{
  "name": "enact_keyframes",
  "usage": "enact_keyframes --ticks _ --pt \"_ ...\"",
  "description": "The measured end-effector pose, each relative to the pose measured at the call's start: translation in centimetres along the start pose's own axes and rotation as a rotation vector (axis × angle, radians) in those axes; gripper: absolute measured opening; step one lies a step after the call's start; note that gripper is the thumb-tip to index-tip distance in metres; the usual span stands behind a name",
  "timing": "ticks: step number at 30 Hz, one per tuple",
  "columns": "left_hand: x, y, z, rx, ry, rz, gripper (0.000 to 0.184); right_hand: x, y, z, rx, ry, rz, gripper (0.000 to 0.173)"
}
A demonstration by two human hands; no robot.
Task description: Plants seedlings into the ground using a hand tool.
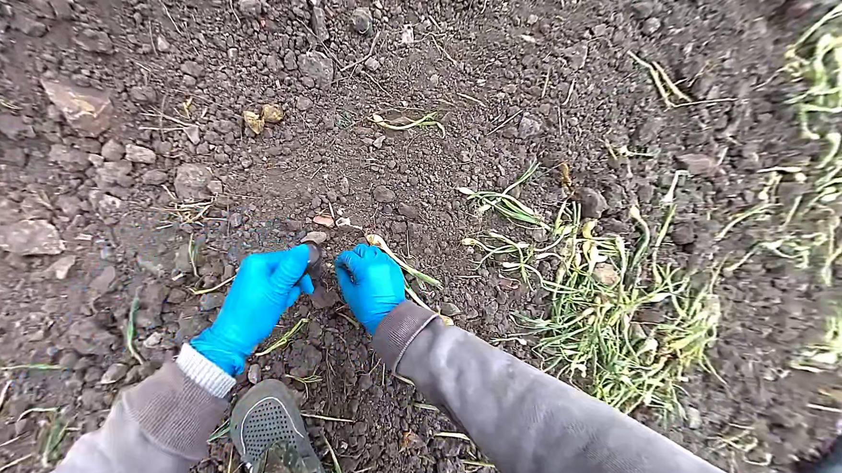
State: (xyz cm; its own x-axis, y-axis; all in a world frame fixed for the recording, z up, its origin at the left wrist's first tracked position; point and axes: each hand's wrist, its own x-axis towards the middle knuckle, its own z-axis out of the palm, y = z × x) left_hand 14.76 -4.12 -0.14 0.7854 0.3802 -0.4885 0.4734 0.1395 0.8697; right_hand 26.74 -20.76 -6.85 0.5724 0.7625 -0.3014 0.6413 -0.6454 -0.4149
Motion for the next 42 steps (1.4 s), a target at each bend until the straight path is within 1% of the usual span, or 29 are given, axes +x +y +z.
enact_keyframes --ticks 2,4,6,7,8,9,11,12,13,15,16,17,19,20,21,22,23,24,25,26,28,29,32,34,35,37,39,40,42 --pt "0.1 -1.3 -0.4 -0.078 0.019 -0.046 0.064 1.7 -1.1 0.9 -0.067 -0.128 0.008 0.017" --pt "-1.1 0.2 -2.1 -0.138 0.035 -0.052 0.068 2.8 -2.2 2.7 -0.132 -0.350 0.084 0.020" --pt "-2.9 2.4 -4.1 -0.192 0.066 0.018 0.067 3.4 -3.1 4.2 -0.139 -0.464 0.130 0.022" --pt "-3.8 2.9 -4.8 -0.207 0.098 0.069 0.066 3.3 -3.2 4.6 -0.122 -0.484 0.104 0.024" --pt "-4.4 3.0 -5.3 -0.218 0.134 0.119 0.067 3.0 -3.0 4.8 -0.096 -0.474 0.049 0.027" --pt "-4.7 2.4 -5.6 -0.210 0.166 0.145 0.067 2.5 -2.2 4.6 -0.062 -0.423 -0.025 0.030" --pt "-4.0 -0.1 -6.0 -0.122 0.191 0.138 0.067 1.0 0.3 3.2 -0.068 -0.216 -0.160 0.032" --pt "-3.4 -1.5 -6.2 -0.076 0.186 0.097 0.066 0.4 1.7 2.3 -0.113 -0.099 -0.138 0.033" --pt "-2.9 -2.7 -6.5 -0.066 0.182 0.049 0.067 -0.1 3.1 1.3 -0.164 -0.016 -0.026 0.035" --pt "-2.2 -3.0 -7.5 -0.157 0.219 0.017 0.069 0.2 5.2 -0.2 -0.213 -0.005 0.301 0.038" --pt "-2.4 -2.3 -8.1 -0.229 0.240 0.033 0.069 0.6 6.2 -0.5 -0.221 -0.030 0.394 0.035" --pt "-2.8 -1.3 -8.7 -0.299 0.244 0.071 0.071 0.7 6.7 -0.5 -0.236 -0.047 0.408 0.031" --pt "-3.0 0.7 -10.3 -0.419 0.176 0.206 0.081 1.3 6.5 -0.5 -0.249 -0.066 0.322 0.027" --pt "-2.5 1.1 -11.1 -0.451 0.085 0.278 0.085 1.7 5.8 -0.6 -0.234 -0.084 0.284 0.028" --pt "-1.4 0.6 -11.6 -0.443 -0.042 0.338 0.085 2.1 4.8 -0.9 -0.212 -0.102 0.253 0.028" --pt "-0.3 0.7 -10.9 -0.378 -0.039 0.313 0.080 2.7 3.7 -1.1 -0.182 -0.113 0.222 0.029" --pt "0.6 1.4 -8.7 -0.218 0.097 0.171 0.073 3.4 2.3 -1.5 -0.148 -0.116 0.183 0.030" --pt "1.8 0.6 -6.5 -0.091 0.188 0.060 0.068 4.2 0.9 -1.7 -0.135 -0.118 0.141 0.030" --pt "2.9 -1.6 -4.8 -0.012 0.212 -0.004 0.063 5.1 -0.4 -1.7 -0.140 -0.113 0.082 0.027" --pt "3.5 -4.0 -3.9 0.022 0.207 -0.023 0.059 6.2 -1.6 -1.6 -0.158 -0.120 0.022 0.025" --pt "3.6 -6.0 -3.6 0.001 0.173 -0.018 0.055 8.4 -3.8 -1.3 -0.199 -0.185 -0.089 0.023" --pt "2.9 -6.2 -3.8 -0.034 0.164 -0.027 0.056 9.1 -4.9 -0.9 -0.232 -0.279 -0.119 0.022" --pt "0.9 -3.8 -5.6 -0.145 0.200 -0.013 0.062 11.2 -7.4 1.9 -0.343 -0.565 -0.101 0.021" --pt "-0.9 -2.4 -6.5 -0.220 0.252 0.005 0.065 10.8 -7.4 4.3 -0.375 -0.619 -0.078 0.024" --pt "-1.4 -2.5 -6.8 -0.260 0.278 0.020 0.066 10.7 -7.2 5.2 -0.374 -0.592 -0.104 0.024" --pt "-1.9 -4.8 -6.6 -0.314 0.321 0.024 0.069 9.9 -5.9 5.9 -0.319 -0.465 -0.196 0.023" --pt "-1.8 -7.6 -5.9 -0.337 0.318 0.014 0.073 7.8 -3.5 5.1 -0.227 -0.239 -0.267 0.028" --pt "-1.6 -8.0 -6.0 -0.340 0.306 0.009 0.073 6.4 -2.3 4.1 -0.194 -0.142 -0.258 0.034" --pt "-1.8 -6.7 -6.7 -0.339 0.300 0.011 0.073 2.3 1.2 2.1 -0.156 0.000 -0.181 0.041"
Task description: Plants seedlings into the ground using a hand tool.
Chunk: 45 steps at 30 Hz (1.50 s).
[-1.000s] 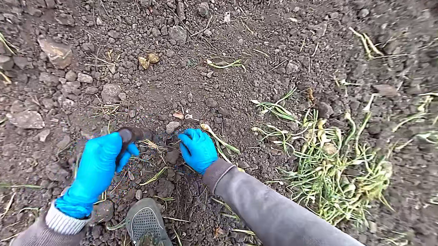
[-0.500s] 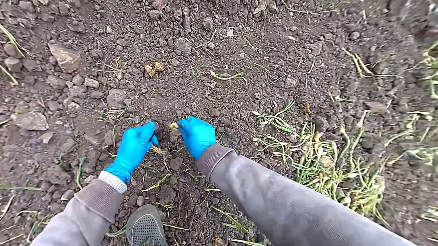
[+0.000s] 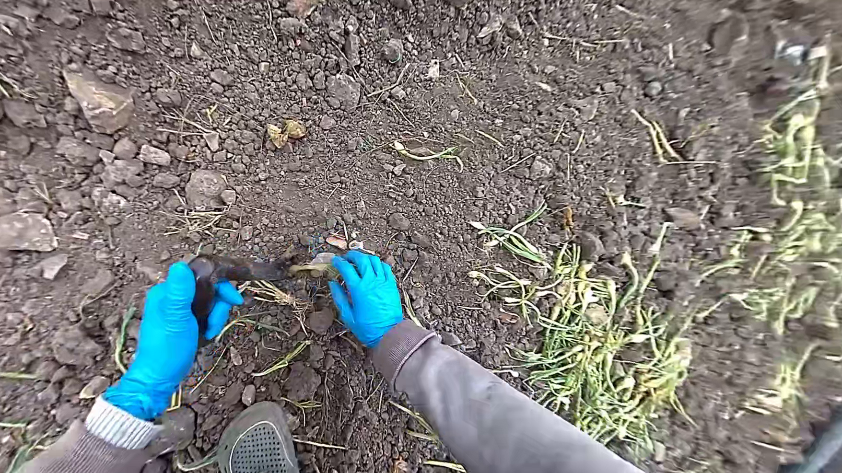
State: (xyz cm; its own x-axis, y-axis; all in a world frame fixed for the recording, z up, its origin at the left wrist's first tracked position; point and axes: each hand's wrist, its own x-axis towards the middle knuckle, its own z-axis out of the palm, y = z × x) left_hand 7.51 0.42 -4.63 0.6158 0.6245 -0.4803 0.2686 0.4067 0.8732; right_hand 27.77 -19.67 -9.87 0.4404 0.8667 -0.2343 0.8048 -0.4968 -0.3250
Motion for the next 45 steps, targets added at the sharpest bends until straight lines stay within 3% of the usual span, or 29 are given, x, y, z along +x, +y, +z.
enact_keyframes --ticks 2,4,5,8,11,13,14,16,18,20,22,26,34,37,40,43,45 --pt "-0.6 2.3 -0.7 0.001 -0.003 0.035 0.073 -6.0 3.8 -1.0 0.019 0.068 0.151 0.040" --pt "-0.6 3.0 -1.0 -0.014 0.006 0.058 0.072 -11.2 6.9 -2.3 0.029 0.027 0.378 0.035" --pt "-0.3 2.5 -0.7 -0.021 0.016 0.055 0.072 -12.9 8.1 -2.7 0.029 -0.048 0.502 0.034" --pt "0.8 -0.9 0.1 -0.016 0.012 0.018 0.076 -13.7 8.6 -3.7 0.047 -0.520 0.803 0.046" --pt "1.0 0.5 -0.2 -0.021 -0.006 0.011 0.076 -12.6 7.2 -3.7 -0.044 -0.645 0.851 0.042" --pt "0.6 3.2 -1.2 -0.060 -0.032 0.070 0.074 -12.8 6.5 -3.5 -0.074 -0.544 0.813 0.043" --pt "0.6 5.0 -1.4 -0.095 -0.039 0.128 0.075 -13.2 6.4 -3.3 -0.061 -0.408 0.745 0.041" --pt "0.9 8.1 -1.2 -0.151 -0.045 0.238 0.062 -13.6 6.5 -2.7 0.030 -0.086 0.515 0.036" --pt "2.8 9.5 -0.8 -0.134 -0.099 0.290 0.063 -11.5 6.4 -3.1 0.140 0.015 0.326 0.038" --pt "6.0 7.9 -0.1 -0.067 -0.145 0.225 0.076 -7.9 5.8 -4.0 0.185 0.022 0.216 0.039" --pt "8.3 5.7 2.8 0.165 0.029 0.054 0.074 -3.6 4.8 -4.6 0.186 0.074 0.126 0.031" --pt "9.9 1.9 2.8 0.184 0.035 -0.015 0.072 3.7 1.7 -5.9 0.151 -0.068 0.169 0.042" --pt "7.6 -0.3 2.0 0.044 0.132 0.022 0.071 13.8 -3.7 -3.6 -0.012 -0.192 0.026 0.030" --pt "7.1 1.4 1.6 0.062 0.109 0.036 0.068 15.9 -5.2 -0.1 -0.113 -0.380 -0.056 0.031" --pt "5.5 4.7 0.5 0.092 0.101 0.104 0.067 16.2 -6.3 2.3 -0.134 -0.557 -0.008 0.035" --pt "3.9 3.5 -0.5 0.010 0.149 0.200 0.071 15.5 -6.8 3.0 -0.095 -0.505 0.001 0.033" --pt "3.9 0.2 -0.1 -0.044 0.151 0.140 0.076 13.4 -5.6 2.7 -0.048 -0.324 -0.027 0.030"
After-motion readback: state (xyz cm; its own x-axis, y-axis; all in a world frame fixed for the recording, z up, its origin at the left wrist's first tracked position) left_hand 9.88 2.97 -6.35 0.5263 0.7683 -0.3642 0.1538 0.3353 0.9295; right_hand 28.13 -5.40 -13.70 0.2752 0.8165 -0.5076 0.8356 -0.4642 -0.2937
